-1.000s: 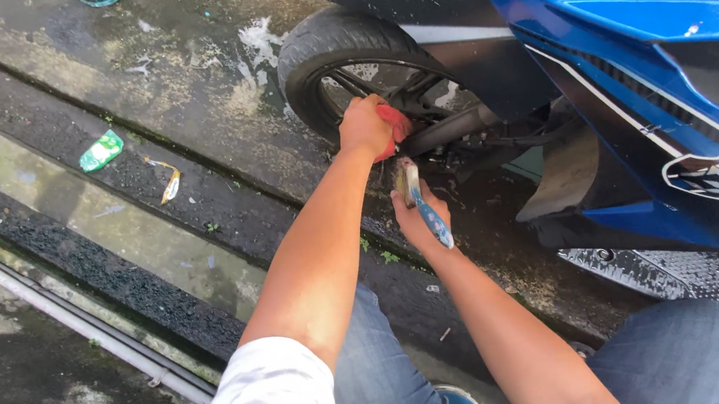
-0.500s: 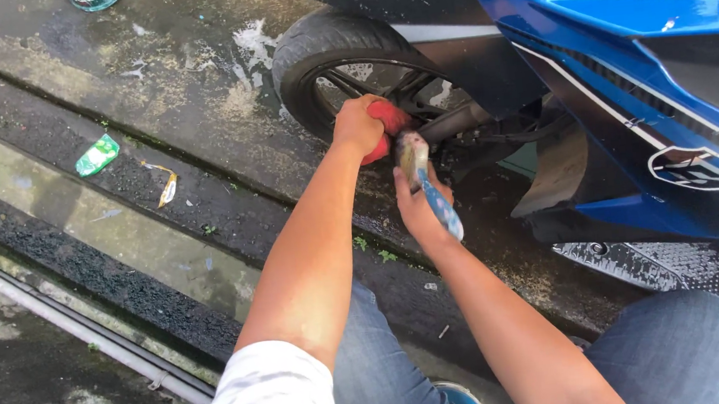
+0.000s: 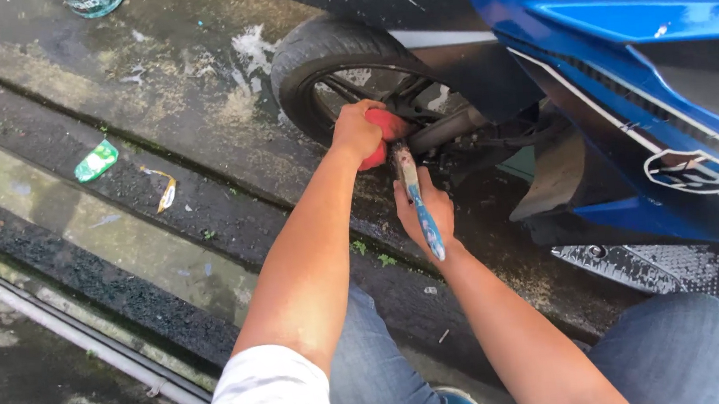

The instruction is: The person washes and details a motorcycle by scrubbing its surfaces with a brush and wiping them with a cloth, alternating between the two tools and hands.

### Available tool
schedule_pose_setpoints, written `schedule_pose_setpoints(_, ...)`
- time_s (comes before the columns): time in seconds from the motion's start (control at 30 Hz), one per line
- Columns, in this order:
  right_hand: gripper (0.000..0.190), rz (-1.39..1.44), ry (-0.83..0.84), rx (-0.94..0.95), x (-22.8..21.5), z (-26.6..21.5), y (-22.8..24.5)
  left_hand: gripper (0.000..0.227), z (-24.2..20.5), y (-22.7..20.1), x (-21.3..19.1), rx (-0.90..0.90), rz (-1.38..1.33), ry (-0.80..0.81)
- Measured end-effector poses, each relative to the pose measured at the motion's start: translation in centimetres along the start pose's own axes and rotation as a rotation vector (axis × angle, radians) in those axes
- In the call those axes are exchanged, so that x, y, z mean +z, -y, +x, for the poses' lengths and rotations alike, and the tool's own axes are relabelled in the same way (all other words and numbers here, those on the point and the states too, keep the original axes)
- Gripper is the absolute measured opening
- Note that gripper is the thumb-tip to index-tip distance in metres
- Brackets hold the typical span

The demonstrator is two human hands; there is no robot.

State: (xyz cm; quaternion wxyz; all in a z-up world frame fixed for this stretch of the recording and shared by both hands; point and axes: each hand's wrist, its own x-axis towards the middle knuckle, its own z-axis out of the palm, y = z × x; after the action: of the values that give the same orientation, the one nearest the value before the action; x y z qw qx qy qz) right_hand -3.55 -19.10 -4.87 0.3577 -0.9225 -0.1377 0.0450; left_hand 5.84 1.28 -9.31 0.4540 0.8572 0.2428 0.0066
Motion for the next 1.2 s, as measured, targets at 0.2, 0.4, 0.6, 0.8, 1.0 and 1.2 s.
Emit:
schedule_pose_setpoints(0.2, 0.041, -0.156, 0.188, 0.051, 1.1, 0.3, -2.1, 0.045, -0.9, -0.7, -0.8, 0.017, 0.04, -0.024)
schedule_pose_setpoints(0.4, 0.037, 0.002, 0.026, -0.029, 0.3, -0.4, -0.2, 0.041, -1.6, -1.3, -1.1, 0.063, 0.084, -0.035)
schedule_pose_setpoints(0.6, 0.043, -0.211, 0.295, 0.162, 1.2, 1.5, -2.3, 0.043, -1.4, -0.7, -1.0, 0.041, 0.021, -0.046)
schedule_pose_setpoints(0.8, 0.034, -0.149, 0.143, 0.126, 0.9, 1.2, 0.0, 0.043, -0.4, -0.1, -0.6, 0.055, 0.054, -0.02)
schedule_pose_setpoints(1.0, 0.036, -0.119, 0.24, 0.16, 0.7, 1.0, -1.2, 0.046, -1.4, -0.9, -1.2, 0.021, 0.061, 0.009)
schedule_pose_setpoints(1.2, 0.035, -0.031, 0.127, 0.155, 0.4, -0.4, -0.6, 0.047, -1.6, -1.1, -1.4, 0.011, 0.065, 0.03)
